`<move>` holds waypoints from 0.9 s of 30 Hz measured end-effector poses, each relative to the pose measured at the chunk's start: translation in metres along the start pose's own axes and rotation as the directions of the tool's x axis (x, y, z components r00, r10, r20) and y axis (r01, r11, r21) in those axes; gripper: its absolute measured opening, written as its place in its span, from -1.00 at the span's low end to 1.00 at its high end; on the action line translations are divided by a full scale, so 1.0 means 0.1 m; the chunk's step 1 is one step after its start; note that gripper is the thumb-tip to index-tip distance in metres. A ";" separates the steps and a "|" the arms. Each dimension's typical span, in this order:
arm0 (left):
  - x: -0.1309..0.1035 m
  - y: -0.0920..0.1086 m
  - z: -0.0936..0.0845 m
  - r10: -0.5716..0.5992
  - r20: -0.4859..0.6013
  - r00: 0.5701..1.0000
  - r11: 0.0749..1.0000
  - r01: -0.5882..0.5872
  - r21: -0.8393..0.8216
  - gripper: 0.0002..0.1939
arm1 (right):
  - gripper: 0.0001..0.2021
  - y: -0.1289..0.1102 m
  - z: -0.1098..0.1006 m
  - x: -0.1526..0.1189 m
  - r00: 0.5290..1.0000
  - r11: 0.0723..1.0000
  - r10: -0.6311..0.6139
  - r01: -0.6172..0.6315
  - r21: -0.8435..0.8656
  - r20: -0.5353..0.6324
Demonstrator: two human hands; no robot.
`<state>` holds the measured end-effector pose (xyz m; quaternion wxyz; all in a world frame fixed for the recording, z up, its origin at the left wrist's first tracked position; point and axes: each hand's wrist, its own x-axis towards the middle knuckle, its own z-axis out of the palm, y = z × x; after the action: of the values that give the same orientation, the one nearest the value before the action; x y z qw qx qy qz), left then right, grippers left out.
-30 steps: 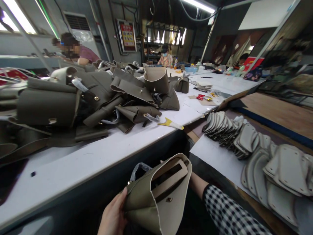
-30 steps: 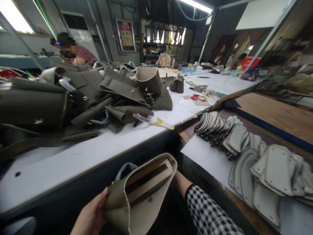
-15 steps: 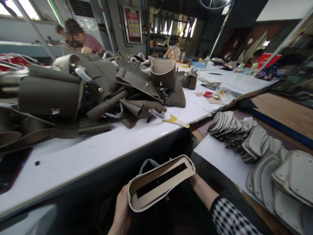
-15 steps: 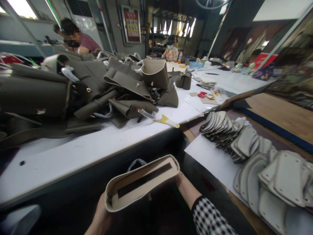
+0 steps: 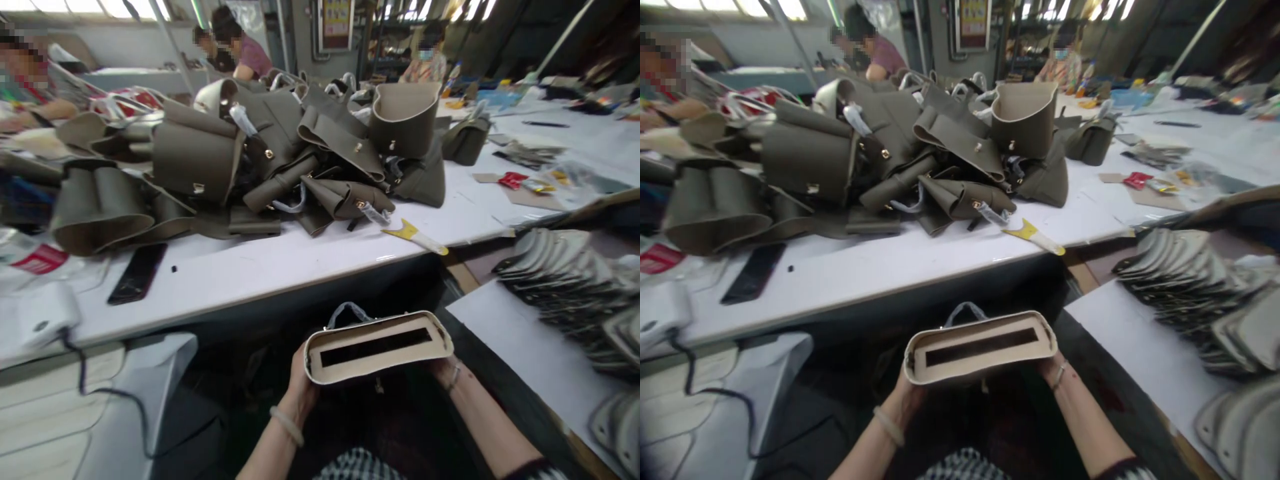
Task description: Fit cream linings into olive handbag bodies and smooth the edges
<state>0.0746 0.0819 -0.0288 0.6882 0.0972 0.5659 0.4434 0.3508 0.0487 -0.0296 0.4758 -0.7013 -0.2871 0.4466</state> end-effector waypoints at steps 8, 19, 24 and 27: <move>-0.02 -0.02 0.05 0.040 -0.015 0.999 0.991 -0.038 0.129 -0.70 | -0.62 -0.12 -0.02 -0.17 0.966 0.923 0.253 -0.256 0.287 0.047; -0.56 1.23 0.05 0.010 0.358 0.934 -0.059 -0.357 0.932 -0.52 | -0.49 -0.52 -0.26 -0.55 0.992 0.889 -0.124 0.116 -0.443 0.012; -0.56 1.13 0.09 -0.030 0.361 0.932 -0.364 -0.347 0.864 -0.59 | -0.47 -0.53 -0.27 -0.47 0.990 0.841 -0.142 0.120 -0.527 -0.001; -0.48 1.07 0.00 -0.023 0.339 0.940 -0.281 -0.332 0.900 -0.60 | -0.44 -0.56 -0.27 -0.44 0.987 0.817 -0.160 0.139 -0.560 0.012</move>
<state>0.0227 0.1103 0.0731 0.3339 0.7247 0.5933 -0.1064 0.3569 0.0223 0.0419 0.2883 -0.7929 -0.4507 0.2918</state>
